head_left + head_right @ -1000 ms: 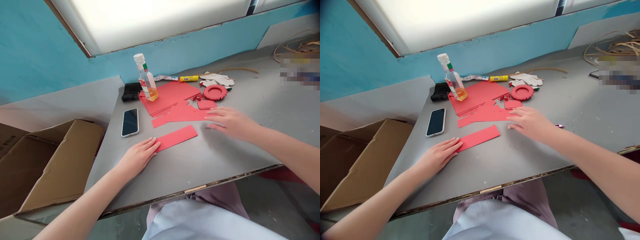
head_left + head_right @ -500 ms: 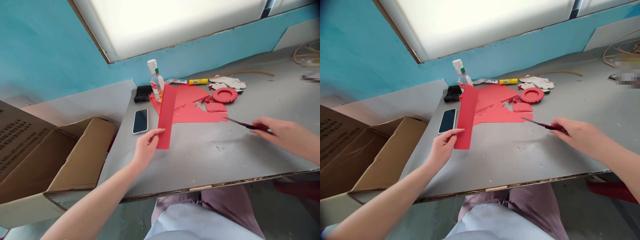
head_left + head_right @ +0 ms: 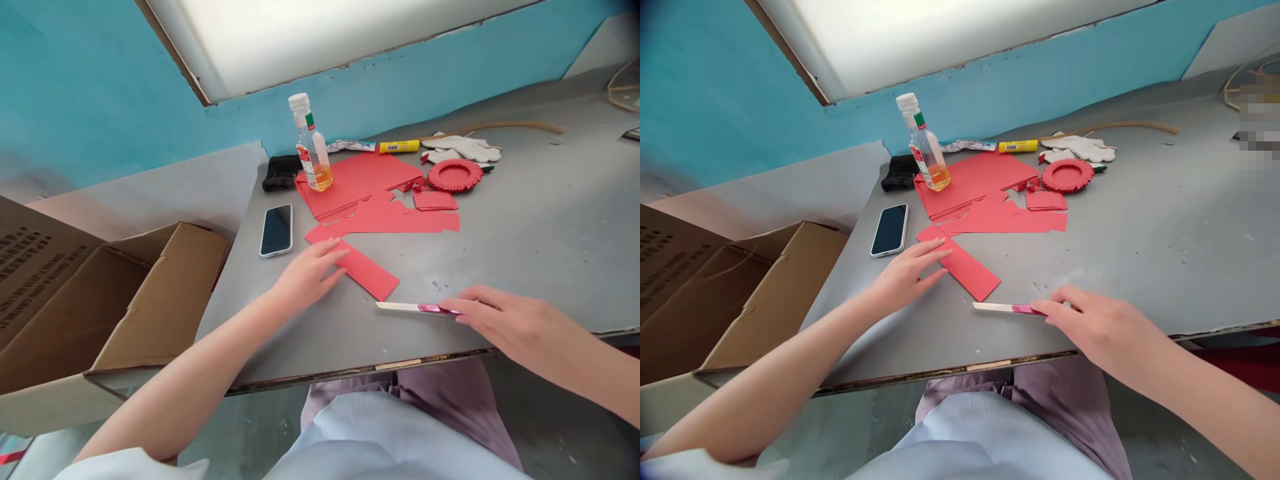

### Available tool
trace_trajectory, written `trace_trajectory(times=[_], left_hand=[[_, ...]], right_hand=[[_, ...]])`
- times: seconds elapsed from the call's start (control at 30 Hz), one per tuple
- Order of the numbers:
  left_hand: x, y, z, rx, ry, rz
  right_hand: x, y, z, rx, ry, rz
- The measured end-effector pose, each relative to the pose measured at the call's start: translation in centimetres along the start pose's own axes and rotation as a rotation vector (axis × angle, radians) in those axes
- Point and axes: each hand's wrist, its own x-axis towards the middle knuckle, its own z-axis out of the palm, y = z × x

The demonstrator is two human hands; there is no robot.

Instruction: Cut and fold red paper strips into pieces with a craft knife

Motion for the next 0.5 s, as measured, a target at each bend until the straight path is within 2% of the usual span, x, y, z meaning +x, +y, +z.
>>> trace_trajectory(times=[0.1,0.2,0.4,0.5], left_hand=[[1.6,-0.3,1.2,0.049,-0.137,0.047],[2.0,0.2,2.6,0.073,-0.216,0.056],[1.5,0.5,3.2,0.116,-0.194,0.062],[1.4,0.8,3.2,0.136,-0.15,0.081]], right_hand=[[-0.1,-0.9,1.0,-0.017,-0.113,-0.055],[-0.1,-1.1,1.4,-0.057,-0.077,-0.069],[0.0,-1.4,1.1,-0.099,-0.075,-0.039],[-0.1,-0.5,0.4,-0.028,-0.07,-0.052]])
